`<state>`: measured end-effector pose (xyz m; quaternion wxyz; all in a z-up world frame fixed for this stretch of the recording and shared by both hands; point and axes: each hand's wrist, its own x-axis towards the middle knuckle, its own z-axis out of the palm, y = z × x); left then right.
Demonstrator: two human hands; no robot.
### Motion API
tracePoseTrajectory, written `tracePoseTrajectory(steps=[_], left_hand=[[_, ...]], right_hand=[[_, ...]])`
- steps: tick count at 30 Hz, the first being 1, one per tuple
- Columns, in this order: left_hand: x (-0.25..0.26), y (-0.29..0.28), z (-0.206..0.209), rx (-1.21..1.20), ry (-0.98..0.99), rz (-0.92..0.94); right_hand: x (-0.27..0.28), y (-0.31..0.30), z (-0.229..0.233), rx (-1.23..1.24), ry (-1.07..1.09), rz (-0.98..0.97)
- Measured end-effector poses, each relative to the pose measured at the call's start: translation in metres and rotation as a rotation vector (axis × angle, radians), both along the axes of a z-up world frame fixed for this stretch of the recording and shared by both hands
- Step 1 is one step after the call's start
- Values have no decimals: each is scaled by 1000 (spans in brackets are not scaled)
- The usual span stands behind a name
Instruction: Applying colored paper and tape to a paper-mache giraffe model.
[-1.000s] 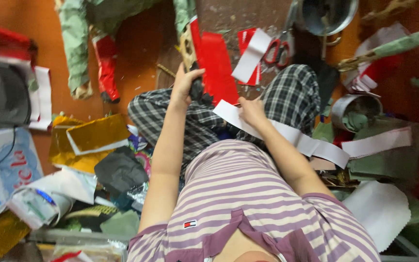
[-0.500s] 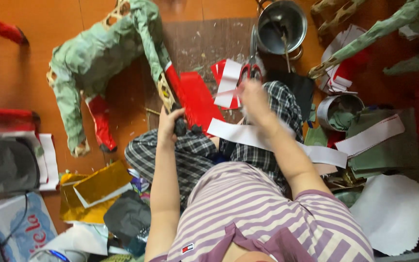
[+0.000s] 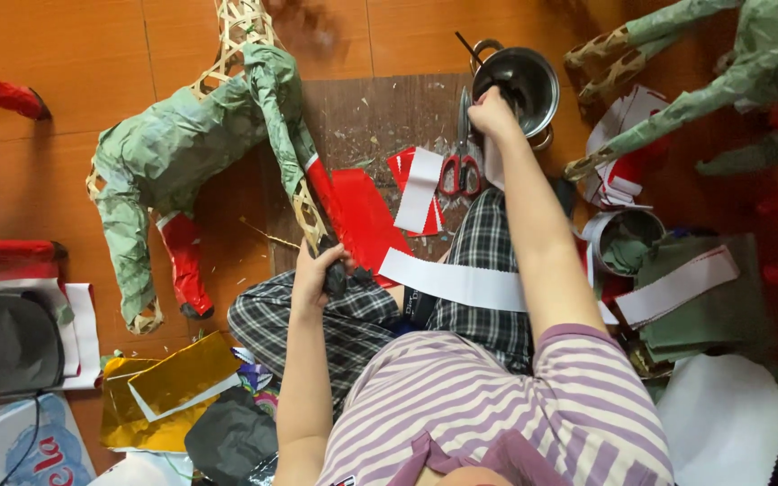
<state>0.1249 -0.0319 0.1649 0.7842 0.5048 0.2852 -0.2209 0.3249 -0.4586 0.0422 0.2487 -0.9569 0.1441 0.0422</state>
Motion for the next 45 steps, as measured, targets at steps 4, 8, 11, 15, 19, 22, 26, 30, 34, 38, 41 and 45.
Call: tracePoseTrajectory(steps=[4,8,11,15,19,22,26,30,34,38,41,45], left_hand=[[0,-1,-4,67,3,2],[0,3,-13,157,0,-22],[-1,3,-22,-40,-11,24],[2,-1,-16,-143,-3,63],[3,-4,-22,-54,-58,82],[5,-5,-18,-82,-55,97],[6,-10,-105,146,-239,105],[2,-6,-75,116,-253,125],[6,-11,-40,16,-273,99],[8,-9,-38,213,-540,-47],[-2,16,-21,887,-640,-420],[12,22,-41,545,-572,-240]], right_hand=[[11,12,9,395,461,-252],[8,14,21,461,361,-248],[-8,0,23,457,242,-275],[-46,3,47,763,-6,-113],[-99,94,94,919,-188,-10],[-155,182,118,1060,-285,312],[-206,272,104,855,-519,663],[-216,302,92,635,-549,693],[-202,299,93,769,-436,638],[-201,299,83,698,-439,715],[-199,298,78,697,-427,720],[-197,295,86,695,-407,750]])
